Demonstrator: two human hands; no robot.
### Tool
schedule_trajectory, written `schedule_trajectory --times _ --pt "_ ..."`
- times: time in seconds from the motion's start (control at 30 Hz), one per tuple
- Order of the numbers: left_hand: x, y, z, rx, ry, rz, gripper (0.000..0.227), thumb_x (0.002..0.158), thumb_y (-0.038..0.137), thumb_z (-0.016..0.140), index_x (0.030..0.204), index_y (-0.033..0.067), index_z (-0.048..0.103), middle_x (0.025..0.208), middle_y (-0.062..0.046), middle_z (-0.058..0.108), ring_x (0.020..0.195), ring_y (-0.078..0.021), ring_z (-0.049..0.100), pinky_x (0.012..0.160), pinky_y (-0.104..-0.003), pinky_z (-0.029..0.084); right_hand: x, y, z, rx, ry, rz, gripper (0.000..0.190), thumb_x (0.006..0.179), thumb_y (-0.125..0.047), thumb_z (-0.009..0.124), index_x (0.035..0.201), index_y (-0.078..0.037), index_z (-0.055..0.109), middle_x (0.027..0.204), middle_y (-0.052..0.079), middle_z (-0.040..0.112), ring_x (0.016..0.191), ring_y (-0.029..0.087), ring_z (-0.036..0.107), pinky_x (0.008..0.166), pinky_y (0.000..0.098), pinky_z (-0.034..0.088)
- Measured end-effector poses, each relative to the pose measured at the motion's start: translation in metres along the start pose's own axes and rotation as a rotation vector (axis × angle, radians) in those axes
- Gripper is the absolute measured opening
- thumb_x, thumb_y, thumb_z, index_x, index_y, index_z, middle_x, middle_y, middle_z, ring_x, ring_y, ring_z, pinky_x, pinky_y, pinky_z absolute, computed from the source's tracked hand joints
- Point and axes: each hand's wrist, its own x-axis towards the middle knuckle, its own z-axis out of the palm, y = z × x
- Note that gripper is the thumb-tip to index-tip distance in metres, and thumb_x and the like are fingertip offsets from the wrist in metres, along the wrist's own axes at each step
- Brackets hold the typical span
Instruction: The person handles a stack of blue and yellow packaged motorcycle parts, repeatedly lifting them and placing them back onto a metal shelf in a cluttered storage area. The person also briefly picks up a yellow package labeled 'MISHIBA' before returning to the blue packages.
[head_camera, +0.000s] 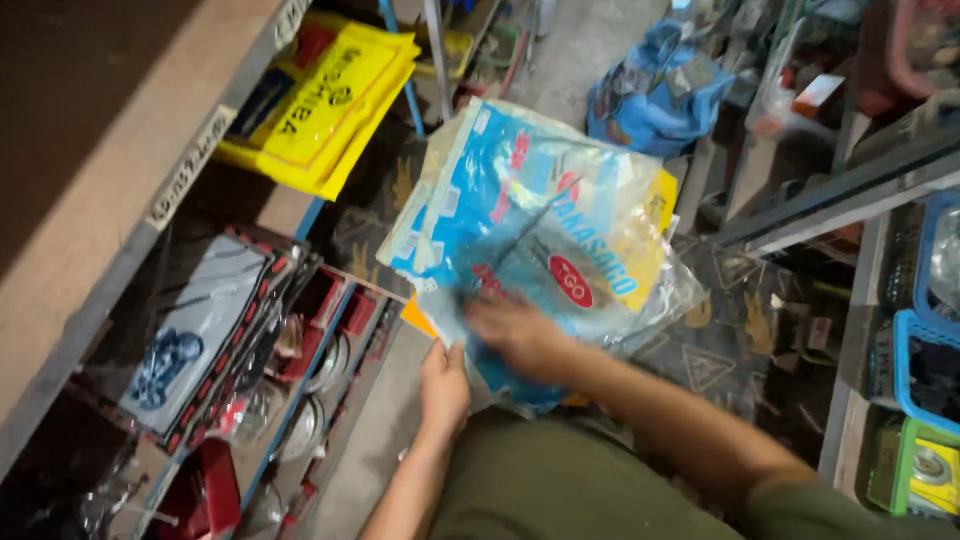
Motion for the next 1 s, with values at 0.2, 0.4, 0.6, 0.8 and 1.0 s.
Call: schedule_trajectory --times 0.2,0.4,0.6,0.8,1.0 --pt "0.010 -0.004 -0.004 -0.203 -0.056 0.009 0.032 0.105 0.012 0.052 0.133 0.0036 0.067 0.103 -0.017 0.079 0.093 -0.0227 0.074 0.084 -0.041 0.059 -0.032 0.178 0.034 0.187 0.117 0.227 0.050 0.107 -0.006 0.037 0.157 -0.001 0.038 0.165 0.012 0.036 0.155 0.028 0.025 0.128 0.0477 0.014" --pt "-0.022 0.048 -0.003 -0.306 -0.208 0.031 0.035 0.101 0.005 0.060 0.135 -0.0019 0.062 0.110 -0.018 0.074 0.097 -0.0259 0.071 0.088 -0.045 0.060 -0.028 0.267 0.073 -0.287 0.052 0.763 0.054 0.102 -0.040 0.047 0.148 -0.013 0.056 0.147 0.007 0.054 0.137 0.028 0.050 0.096 0.0613 0.049" --pt "-0.046 0.100 0.015 -0.444 -0.189 -0.309 0.045 0.101 0.036 0.067 0.132 0.0042 0.068 0.123 -0.009 0.069 0.115 -0.0210 0.059 0.108 -0.049 0.043 0.044 0.029 0.012 -0.222 0.175 0.317 0.041 0.098 -0.018 0.040 0.130 -0.010 0.064 0.128 0.015 0.064 0.120 0.035 0.061 0.101 0.0518 0.046" --pt "-0.030 0.082 0.019 -0.473 -0.059 -0.454 0.057 0.099 0.040 0.067 0.135 -0.0043 0.060 0.124 -0.024 0.068 0.111 -0.0328 0.065 0.102 -0.055 0.050 -0.025 0.087 0.011 0.213 0.325 0.070 0.042 0.092 -0.006 0.048 0.129 0.006 0.064 0.119 0.020 0.063 0.121 0.043 0.058 0.103 0.0404 0.048" --pt "-0.025 0.072 0.021 -0.709 -0.093 -0.518 0.059 0.098 0.032 0.069 0.141 -0.0048 0.053 0.128 -0.029 0.065 0.112 -0.0414 0.067 0.101 -0.065 0.049 -0.104 0.133 -0.033 -0.075 0.214 0.735 0.043 0.098 -0.006 0.050 0.136 0.013 0.056 0.138 0.034 0.055 0.134 0.049 0.052 0.113 0.0508 0.043"
